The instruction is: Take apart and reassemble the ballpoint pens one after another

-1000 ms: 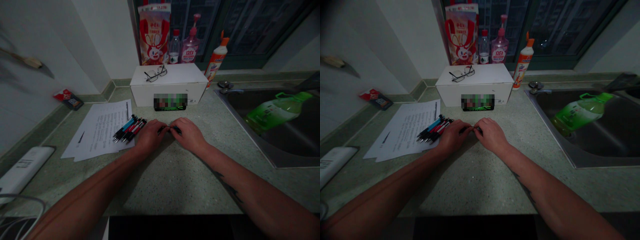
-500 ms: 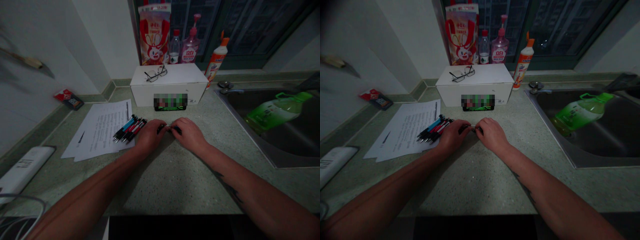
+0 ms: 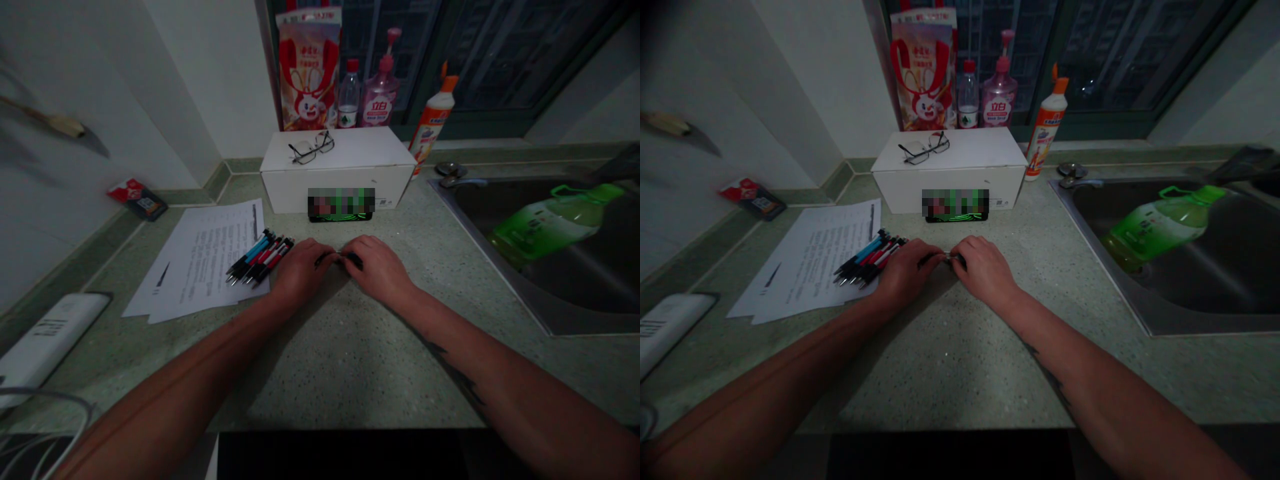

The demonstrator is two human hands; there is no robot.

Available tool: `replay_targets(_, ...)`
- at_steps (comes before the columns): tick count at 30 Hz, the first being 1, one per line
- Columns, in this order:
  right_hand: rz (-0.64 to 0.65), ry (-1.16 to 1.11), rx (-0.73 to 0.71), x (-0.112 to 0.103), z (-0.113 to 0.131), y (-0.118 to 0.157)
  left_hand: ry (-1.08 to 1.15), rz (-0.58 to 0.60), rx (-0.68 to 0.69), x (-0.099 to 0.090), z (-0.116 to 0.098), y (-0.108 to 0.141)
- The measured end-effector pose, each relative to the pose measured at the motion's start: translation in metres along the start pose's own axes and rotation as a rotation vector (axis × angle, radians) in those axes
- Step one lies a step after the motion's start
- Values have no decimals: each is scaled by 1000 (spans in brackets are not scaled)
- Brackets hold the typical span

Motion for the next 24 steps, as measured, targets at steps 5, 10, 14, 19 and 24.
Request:
replay_targets(5,7,-53,-60,0,7,0,35,32,-28,1,0,0)
replay_targets(10,40,-115,-100,4,10,0,74,86,-52,5,-2,2)
replay_targets(14,45,-128,-92,4,10,0,131,94,-57,6,-1,4)
replay_targets(19,57,-125,-148,2,14,1,166,107,-43,8,-2,5)
replay_targets(24,60,-118,-164,1,16,1,142,120,-33,10,-2,5)
Point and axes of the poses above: each hand's wrist, its own y-axis away from the middle knuckle, its own x-axis out of the palm, z = x × y, the point moved 8 cm from there along -y, towards the middle knuckle, and after that the axes turned 12 degrees about -y, right-handed, at the moved point
